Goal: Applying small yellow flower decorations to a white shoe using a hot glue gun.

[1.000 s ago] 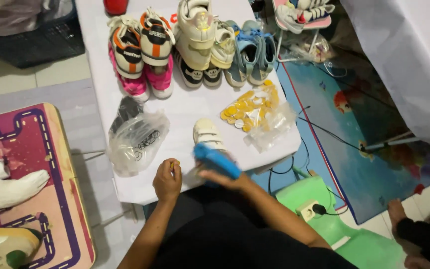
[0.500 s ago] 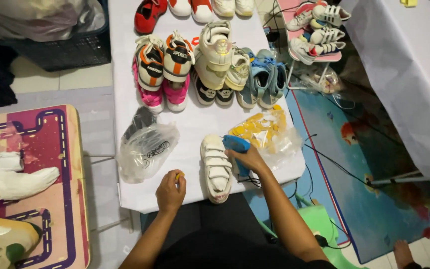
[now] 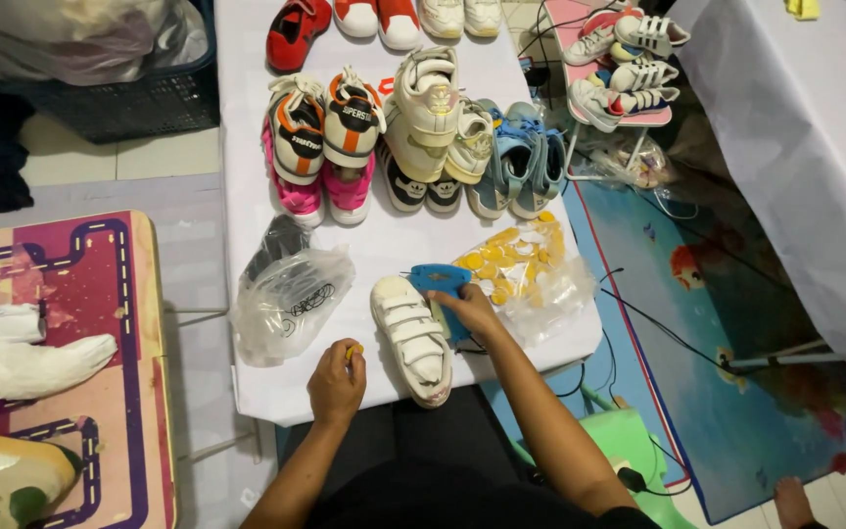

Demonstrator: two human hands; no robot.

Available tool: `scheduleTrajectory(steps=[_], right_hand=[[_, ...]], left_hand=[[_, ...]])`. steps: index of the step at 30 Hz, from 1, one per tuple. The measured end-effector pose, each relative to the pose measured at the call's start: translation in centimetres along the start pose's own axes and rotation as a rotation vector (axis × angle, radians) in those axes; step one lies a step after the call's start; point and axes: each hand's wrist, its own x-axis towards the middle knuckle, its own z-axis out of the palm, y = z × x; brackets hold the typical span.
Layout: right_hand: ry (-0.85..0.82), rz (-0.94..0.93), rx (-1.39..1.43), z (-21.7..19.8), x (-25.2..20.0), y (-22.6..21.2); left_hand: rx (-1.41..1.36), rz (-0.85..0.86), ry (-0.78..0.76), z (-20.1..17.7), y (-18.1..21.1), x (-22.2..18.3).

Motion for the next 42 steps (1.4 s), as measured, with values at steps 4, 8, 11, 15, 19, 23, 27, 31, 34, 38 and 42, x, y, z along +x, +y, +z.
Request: scheduleTrajectory(steps=[4, 8, 11, 15, 19, 23, 27, 31, 34, 38, 42], right_hand=[[0.021, 0.002, 0.089, 0.0, 0.8, 0.4], [0.048, -0.059, 0.101, -0.2, 1.6, 2.2], [0.083, -0.120, 0.066, -0.2, 0.9, 2.4], [0.129, -0.264, 0.074, -0.8, 0.7, 4.1], [0.108, -0.324, -0.026, -1.4, -1.2, 4.4], [0.170, -0.418, -0.328, -1.7, -2.8, 4.5], [0.193, -0.659, -0.407, -1.2, -5.4, 3.2], [0.077, -0.768, -0.391, 2.0, -9.8, -3.1], [-0.074, -0.905, -0.319, 5.7, -10.3, -5.4], [-0.250, -0.991, -0.314, 10.8, -8.0, -5.2], [-0.197, -1.071, -0.537, 12.5, -7.5, -4.4]], left_hand=[[-0.006, 0.021, 0.008, -0.3, 0.2, 0.0], [0.004, 0.007, -0.001, -0.2, 0.0, -0.1], [0.013, -0.004, -0.017, 0.1, -0.4, -0.2], [-0.009, -0.018, -0.045, -0.6, 0.2, -0.1], [0.018, -0.023, -0.053, 0.1, -0.4, -0.2], [0.019, -0.022, -0.090, 0.4, -0.9, 0.2], [-0.062, -0.046, -0.127, 0.1, -1.4, -0.3], [-0.245, -0.179, -0.106, 0.0, -2.0, 0.1], [-0.587, -0.204, -0.042, 0.0, -3.0, 0.2], [-0.746, -0.183, -0.075, -0.5, -3.9, 0.3], [-0.843, -0.196, -0.100, -1.0, -4.4, 0.4]])
